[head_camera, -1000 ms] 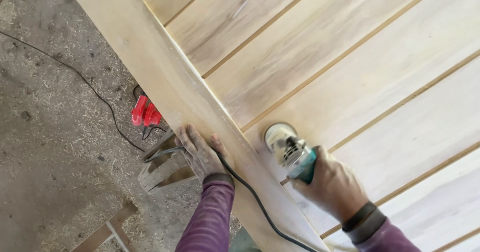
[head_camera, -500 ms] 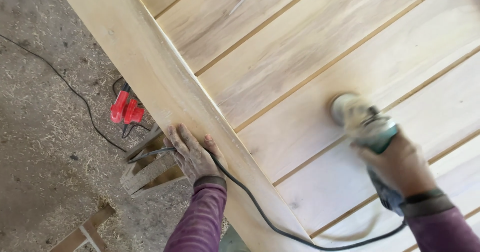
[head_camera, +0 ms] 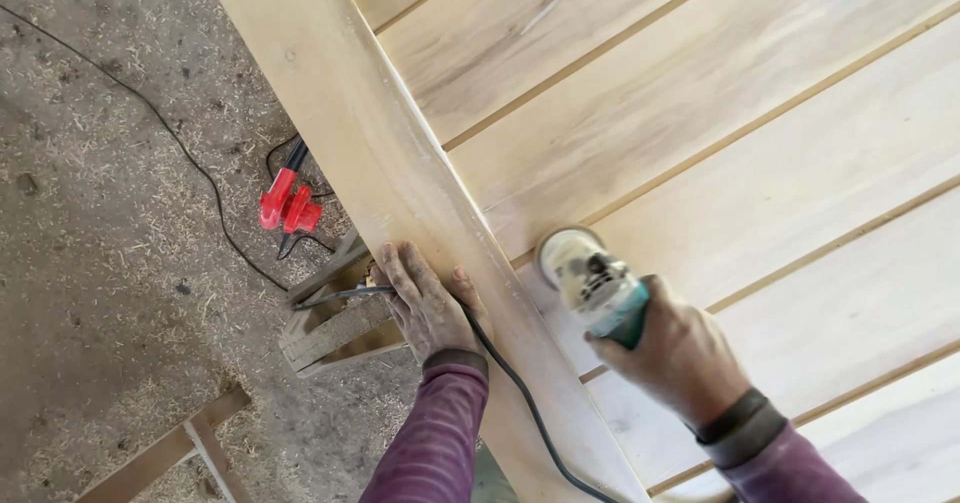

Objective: The person sands the surface of a wooden door using a power sander.

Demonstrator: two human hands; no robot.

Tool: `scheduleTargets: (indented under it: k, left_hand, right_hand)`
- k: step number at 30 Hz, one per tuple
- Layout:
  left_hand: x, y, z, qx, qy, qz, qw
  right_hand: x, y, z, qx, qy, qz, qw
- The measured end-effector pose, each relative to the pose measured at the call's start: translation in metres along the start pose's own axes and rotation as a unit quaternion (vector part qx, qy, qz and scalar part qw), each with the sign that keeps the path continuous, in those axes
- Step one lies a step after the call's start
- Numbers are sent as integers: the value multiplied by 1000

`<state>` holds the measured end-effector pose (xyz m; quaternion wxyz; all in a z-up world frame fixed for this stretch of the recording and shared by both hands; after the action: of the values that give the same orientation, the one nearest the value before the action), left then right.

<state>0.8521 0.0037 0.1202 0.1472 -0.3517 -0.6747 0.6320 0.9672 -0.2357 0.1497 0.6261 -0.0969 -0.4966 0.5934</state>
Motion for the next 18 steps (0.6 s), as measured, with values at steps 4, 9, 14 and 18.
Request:
scheduleTargets:
  k: [4,9,14,18]
  left_hand:
    - [5,0,0,13,-2,-11,1000]
    - [4,3,-5,51,-16,1,999]
    - [2,0,-2,29,-7,6,1000]
    - [4,-3,3,6,12,1,1000]
  right_hand:
    - [47,-25,1,2,17,39,999]
    - [51,-42,-3,14,-32,52,998]
    - [22,-58,-8,15,-13,51,999]
    - [-27,-82,-21,-15,32,30,999]
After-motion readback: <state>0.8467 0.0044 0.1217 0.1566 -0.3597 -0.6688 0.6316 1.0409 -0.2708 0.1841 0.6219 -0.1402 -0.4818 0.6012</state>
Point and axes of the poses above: each hand's wrist, its own z-axis away from the middle knuckle, its own y-axis out of the palm, x = y × z, the point moved 7 cm from there along -z, towards the middle knuckle, and after that the axes turned 2 degrees about -x, right-handed, at the moved point
